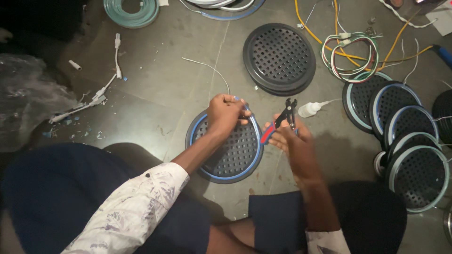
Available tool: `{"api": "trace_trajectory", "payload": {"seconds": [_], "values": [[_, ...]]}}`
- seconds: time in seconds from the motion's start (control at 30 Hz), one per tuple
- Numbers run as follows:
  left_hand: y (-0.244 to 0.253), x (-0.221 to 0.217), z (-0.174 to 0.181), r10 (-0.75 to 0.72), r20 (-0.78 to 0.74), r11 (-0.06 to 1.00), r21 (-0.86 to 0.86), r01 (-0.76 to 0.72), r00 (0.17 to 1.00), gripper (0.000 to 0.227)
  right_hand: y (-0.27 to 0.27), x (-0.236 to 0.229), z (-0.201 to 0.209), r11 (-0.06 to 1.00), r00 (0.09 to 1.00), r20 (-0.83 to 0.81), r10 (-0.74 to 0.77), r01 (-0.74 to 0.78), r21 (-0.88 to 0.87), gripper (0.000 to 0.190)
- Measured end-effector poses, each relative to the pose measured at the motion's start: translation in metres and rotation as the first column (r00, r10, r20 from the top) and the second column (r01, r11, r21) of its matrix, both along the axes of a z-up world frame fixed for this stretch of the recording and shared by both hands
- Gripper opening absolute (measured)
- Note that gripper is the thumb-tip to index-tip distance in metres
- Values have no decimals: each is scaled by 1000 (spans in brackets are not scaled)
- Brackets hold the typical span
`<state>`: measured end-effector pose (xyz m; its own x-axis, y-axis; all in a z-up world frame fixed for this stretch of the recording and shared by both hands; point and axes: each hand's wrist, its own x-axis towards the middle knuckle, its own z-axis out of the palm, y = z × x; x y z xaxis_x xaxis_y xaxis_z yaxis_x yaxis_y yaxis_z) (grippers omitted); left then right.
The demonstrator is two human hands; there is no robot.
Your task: The person sits on the floor and assembles LED light strips onto circular perforated plastic bases. They apply adhesive from a white bottle along the rim, press the blue light strip into place, and use pliers to trim excess wire. The process is repeated for multiple units.
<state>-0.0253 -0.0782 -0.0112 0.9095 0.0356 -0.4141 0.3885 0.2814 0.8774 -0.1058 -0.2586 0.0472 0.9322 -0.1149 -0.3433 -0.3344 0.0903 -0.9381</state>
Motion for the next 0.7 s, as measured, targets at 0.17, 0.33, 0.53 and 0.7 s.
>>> {"api": "trace_trajectory", "payload": {"seconds": [0.17,0.33,0.53,0.7], "values": [[-5,0,-14,16,-41,987,-159,-23,999,20,-1,3,8,986,998,21,57,-53,-157,36],[-15,-4,-24,15,-55,978,-209,-27,998,23,2,0,6,808,954,165,250,-112,-579,31],[-18,-8,-25,-15,13,982,-189,18,1000,26,-1,6,-5,503,759,401,513,112,-857,29],[-18,-5,-27,-17,82,991,-130,28,996,21,-2,30,-10,366,801,221,557,3,-931,32]]}}
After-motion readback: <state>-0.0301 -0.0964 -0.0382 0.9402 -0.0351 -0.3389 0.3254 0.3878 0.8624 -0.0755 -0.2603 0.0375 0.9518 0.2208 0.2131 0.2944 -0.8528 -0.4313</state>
